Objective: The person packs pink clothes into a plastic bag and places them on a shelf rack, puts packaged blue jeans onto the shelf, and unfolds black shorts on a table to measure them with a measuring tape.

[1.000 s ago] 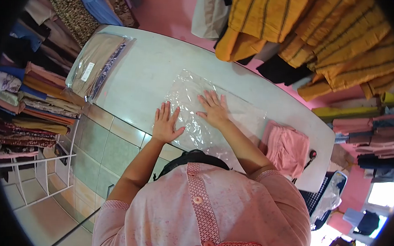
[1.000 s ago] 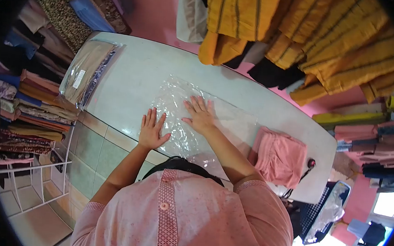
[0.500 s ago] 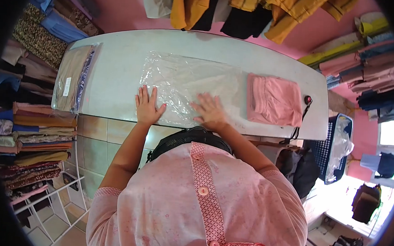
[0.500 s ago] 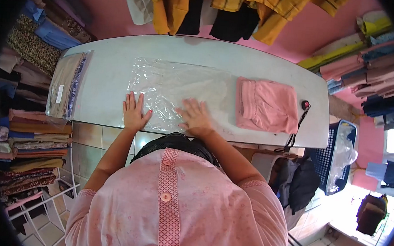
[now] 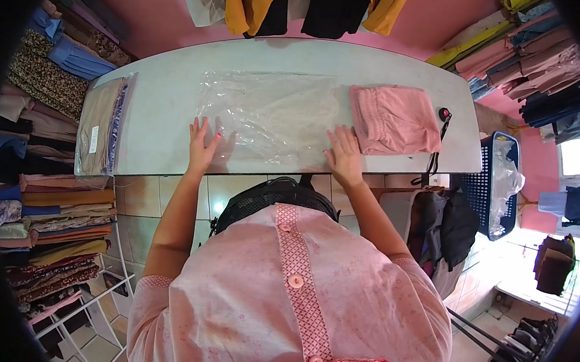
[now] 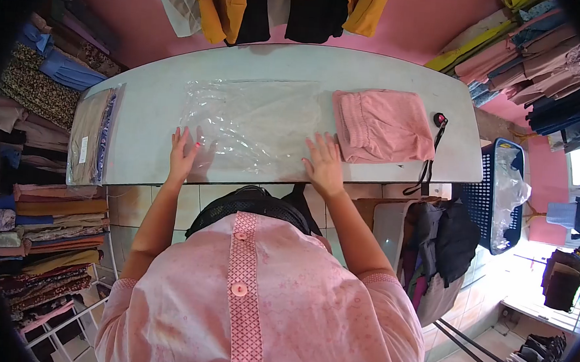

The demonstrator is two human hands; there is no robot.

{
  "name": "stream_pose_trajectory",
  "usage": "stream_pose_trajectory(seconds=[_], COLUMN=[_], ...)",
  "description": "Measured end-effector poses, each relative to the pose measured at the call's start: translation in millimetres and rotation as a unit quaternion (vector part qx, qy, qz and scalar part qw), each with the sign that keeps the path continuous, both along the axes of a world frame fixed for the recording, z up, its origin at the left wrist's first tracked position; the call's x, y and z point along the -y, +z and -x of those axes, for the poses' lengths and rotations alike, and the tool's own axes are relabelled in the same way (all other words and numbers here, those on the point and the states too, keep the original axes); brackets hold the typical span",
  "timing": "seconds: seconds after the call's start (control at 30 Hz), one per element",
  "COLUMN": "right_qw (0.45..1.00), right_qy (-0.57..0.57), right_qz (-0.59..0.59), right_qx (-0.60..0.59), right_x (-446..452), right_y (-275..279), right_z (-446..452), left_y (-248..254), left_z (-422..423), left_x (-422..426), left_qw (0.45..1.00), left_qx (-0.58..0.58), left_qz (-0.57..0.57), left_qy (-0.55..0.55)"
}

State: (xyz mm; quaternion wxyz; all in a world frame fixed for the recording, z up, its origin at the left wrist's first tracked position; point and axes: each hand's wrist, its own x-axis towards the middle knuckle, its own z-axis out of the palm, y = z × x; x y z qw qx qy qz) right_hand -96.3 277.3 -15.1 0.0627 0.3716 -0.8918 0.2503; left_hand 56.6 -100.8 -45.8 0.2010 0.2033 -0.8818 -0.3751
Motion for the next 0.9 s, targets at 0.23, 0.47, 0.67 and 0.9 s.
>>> stream_pose_trajectory(seconds=[0.23,0.47,0.67,0.9], right_qw=[0.989,0.989,0.991,0.957], right_qy=[0.062,0.074,-0.127,-0.290], right_qz=[-0.134,-0.126,0.039,0.029], right_qx=[-0.011,0.029,-0.007,0.007], right_x=[17.1,3.0,-37.0,-63.7], right_y=[-3.5,-9.5,22.8,-33.2], right_z=[-29.2,-11.6,28.4,67.8], left_y=[22.0,22.7,24.0,43.8], left_z=[-16.5,-16.9,-13.3,19.8], left_x=[-13.1,7.6,51.9,27.5], left_qw=[0.956,0.925,0.917,0.949], left_qx=[0.152,0.271,0.277,0.103], left_qz=[0.241,0.260,0.287,0.298], left_qy=[-0.065,-0.065,-0.002,-0.001])
